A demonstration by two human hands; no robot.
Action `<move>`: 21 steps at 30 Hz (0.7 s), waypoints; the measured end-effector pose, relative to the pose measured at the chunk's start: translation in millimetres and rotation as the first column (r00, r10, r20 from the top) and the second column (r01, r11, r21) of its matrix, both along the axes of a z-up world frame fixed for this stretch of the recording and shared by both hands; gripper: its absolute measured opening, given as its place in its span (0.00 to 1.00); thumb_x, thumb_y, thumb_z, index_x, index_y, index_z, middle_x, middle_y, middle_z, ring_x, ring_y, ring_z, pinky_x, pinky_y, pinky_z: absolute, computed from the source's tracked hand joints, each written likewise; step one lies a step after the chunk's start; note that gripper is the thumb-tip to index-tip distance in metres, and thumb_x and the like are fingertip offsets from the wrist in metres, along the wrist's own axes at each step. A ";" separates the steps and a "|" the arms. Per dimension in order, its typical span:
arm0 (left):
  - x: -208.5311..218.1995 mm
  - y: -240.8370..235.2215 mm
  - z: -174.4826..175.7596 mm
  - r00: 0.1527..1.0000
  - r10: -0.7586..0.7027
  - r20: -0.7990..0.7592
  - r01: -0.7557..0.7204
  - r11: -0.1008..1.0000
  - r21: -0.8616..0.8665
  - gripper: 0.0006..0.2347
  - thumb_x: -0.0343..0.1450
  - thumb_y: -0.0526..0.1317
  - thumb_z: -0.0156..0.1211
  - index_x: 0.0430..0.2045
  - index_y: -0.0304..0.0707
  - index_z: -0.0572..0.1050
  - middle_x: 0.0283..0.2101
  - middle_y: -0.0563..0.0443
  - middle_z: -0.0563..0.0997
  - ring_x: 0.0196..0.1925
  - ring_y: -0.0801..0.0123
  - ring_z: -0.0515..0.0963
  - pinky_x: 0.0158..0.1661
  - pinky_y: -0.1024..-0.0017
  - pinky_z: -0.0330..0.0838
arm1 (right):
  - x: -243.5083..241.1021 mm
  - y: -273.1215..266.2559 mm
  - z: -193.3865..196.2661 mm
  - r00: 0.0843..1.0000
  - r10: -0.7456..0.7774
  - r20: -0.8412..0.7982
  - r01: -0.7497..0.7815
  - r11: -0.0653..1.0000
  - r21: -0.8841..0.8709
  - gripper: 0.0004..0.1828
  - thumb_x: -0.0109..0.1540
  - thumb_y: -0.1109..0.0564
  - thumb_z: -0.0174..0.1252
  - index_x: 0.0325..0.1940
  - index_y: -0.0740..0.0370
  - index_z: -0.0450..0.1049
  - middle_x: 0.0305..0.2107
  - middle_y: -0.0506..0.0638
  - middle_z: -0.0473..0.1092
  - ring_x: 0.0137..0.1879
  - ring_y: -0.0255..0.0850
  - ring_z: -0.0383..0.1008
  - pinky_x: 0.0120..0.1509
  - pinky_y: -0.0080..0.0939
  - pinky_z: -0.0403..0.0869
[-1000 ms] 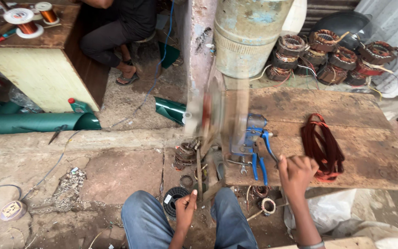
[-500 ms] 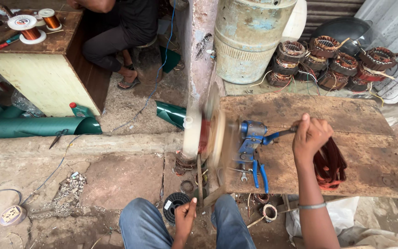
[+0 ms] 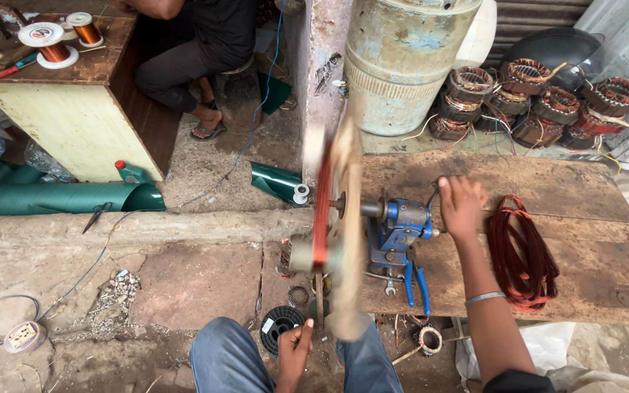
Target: The person winds copper wire onto a wooden spool using a manual winding machine, then removes the resulting coil and prepares the next one.
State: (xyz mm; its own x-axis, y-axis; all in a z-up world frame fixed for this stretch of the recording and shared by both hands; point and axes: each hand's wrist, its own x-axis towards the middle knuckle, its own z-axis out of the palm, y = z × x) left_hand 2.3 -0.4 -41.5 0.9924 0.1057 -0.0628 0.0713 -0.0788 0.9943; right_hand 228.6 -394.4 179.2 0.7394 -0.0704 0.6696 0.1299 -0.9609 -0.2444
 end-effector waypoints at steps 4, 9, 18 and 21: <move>-0.7 1.1 1.2 1.000 -0.002 0.005 0.002 1.000 -0.010 0.25 0.74 0.47 0.59 0.05 0.31 0.69 0.07 0.55 0.66 0.12 0.79 0.62 0.18 0.71 0.54 | -6.0 22.6 -2.4 0.967 -0.086 -0.239 0.092 0.996 0.014 0.18 0.74 0.45 0.45 0.45 0.56 0.76 0.38 0.51 0.72 0.53 0.51 0.66 0.67 0.60 0.58; 1.0 0.8 8.0 1.000 0.005 0.013 -0.005 1.000 -0.009 0.25 0.74 0.46 0.59 0.05 0.31 0.69 0.07 0.55 0.66 0.12 0.79 0.62 0.18 0.72 0.55 | -51.4 44.9 -13.7 0.986 -0.019 -0.167 0.017 1.000 -0.008 0.19 0.62 0.53 0.48 0.52 0.59 0.76 0.46 0.57 0.71 0.56 0.57 0.65 0.63 0.67 0.55; 1.2 -1.3 22.8 1.000 0.005 -0.011 -0.005 1.000 -0.010 0.25 0.74 0.46 0.59 0.05 0.31 0.69 0.08 0.55 0.66 0.13 0.79 0.63 0.19 0.72 0.55 | -135.1 50.6 -62.6 0.975 -0.102 -0.199 0.093 0.994 -0.055 0.17 0.71 0.48 0.47 0.45 0.57 0.80 0.40 0.49 0.73 0.52 0.49 0.69 0.64 0.57 0.59; 1.3 -1.6 24.9 1.000 0.005 -0.011 -0.006 1.000 -0.006 0.25 0.74 0.47 0.59 0.05 0.31 0.69 0.09 0.55 0.68 0.13 0.79 0.64 0.20 0.72 0.57 | -166.6 60.9 -38.2 0.979 -0.106 -0.174 0.093 0.992 -0.081 0.16 0.70 0.48 0.49 0.41 0.56 0.80 0.37 0.47 0.73 0.51 0.46 0.69 0.63 0.55 0.59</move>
